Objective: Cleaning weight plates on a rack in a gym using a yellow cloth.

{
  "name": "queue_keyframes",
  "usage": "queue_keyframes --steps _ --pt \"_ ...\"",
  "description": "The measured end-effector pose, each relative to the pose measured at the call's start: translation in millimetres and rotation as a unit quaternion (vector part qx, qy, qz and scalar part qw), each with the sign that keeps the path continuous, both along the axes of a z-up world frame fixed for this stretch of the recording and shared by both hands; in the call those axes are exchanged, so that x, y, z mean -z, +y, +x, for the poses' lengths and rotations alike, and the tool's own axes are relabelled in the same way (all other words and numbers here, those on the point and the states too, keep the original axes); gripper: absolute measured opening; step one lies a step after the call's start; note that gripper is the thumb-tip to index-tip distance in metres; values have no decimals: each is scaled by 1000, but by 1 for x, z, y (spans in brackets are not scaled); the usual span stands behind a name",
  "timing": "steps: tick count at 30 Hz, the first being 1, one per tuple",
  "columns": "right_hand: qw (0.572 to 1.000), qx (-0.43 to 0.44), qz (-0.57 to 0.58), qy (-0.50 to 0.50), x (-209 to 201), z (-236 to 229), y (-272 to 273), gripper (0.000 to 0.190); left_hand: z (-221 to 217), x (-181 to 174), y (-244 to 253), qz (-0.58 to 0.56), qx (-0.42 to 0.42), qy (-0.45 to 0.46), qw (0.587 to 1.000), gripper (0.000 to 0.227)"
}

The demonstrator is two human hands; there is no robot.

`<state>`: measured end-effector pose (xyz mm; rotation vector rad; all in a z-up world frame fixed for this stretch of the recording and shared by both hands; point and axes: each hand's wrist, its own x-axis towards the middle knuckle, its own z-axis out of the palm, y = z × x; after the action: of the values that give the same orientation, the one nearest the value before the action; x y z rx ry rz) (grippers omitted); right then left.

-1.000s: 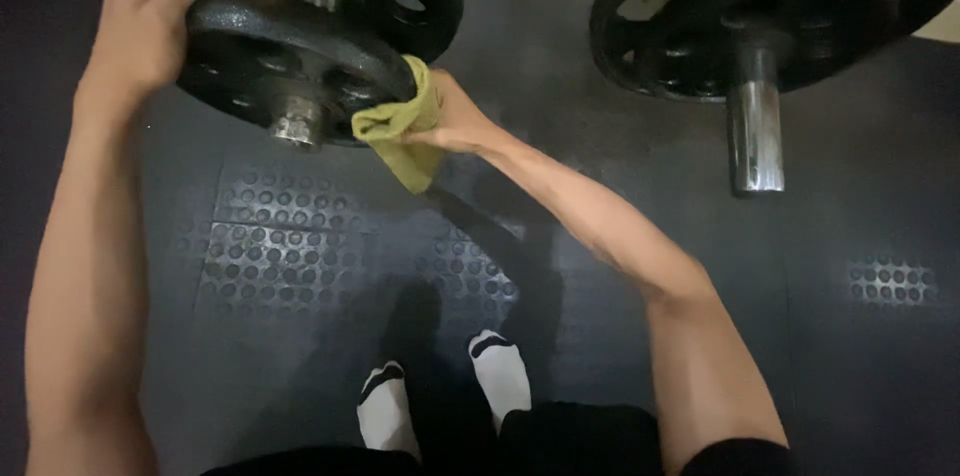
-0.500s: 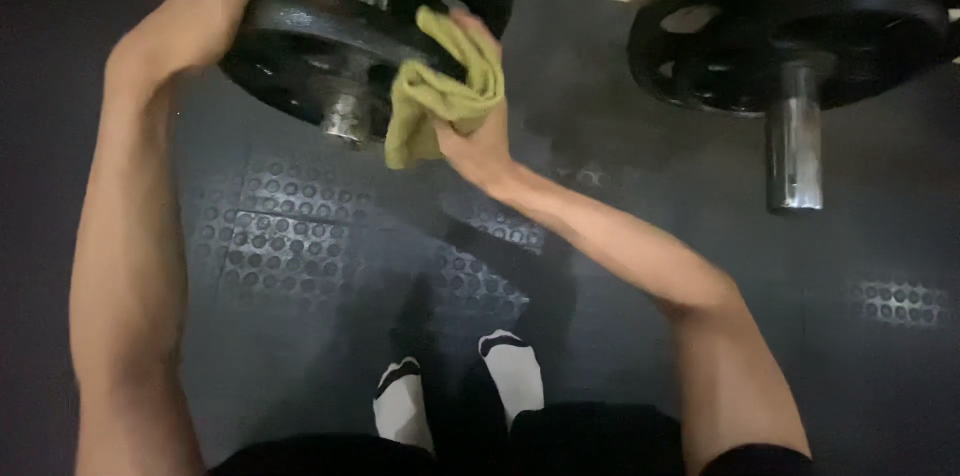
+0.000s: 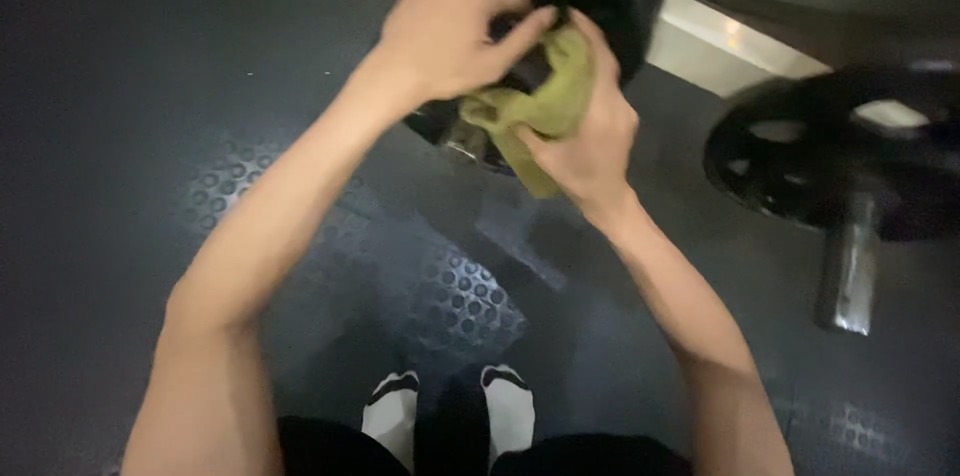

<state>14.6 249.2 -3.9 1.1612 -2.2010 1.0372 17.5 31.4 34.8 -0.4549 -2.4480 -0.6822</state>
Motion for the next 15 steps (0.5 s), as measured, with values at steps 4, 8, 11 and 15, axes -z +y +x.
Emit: queue_keyframes --steps 4,8,11,15 --pt "999 20 -28 2 21 8 6 104 -4 9 -15 49 39 -7 998 39" --pt "998 10 -58 -21 48 -4 14 104 -6 33 -33 129 50 21 990 35" --pt "995 -14 -95 -34 73 -15 21 104 -4 43 -47 258 95 -77 958 37" --pt "984 -15 -167 -63 124 -27 34 96 -14 79 -58 371 129 -139 909 44"
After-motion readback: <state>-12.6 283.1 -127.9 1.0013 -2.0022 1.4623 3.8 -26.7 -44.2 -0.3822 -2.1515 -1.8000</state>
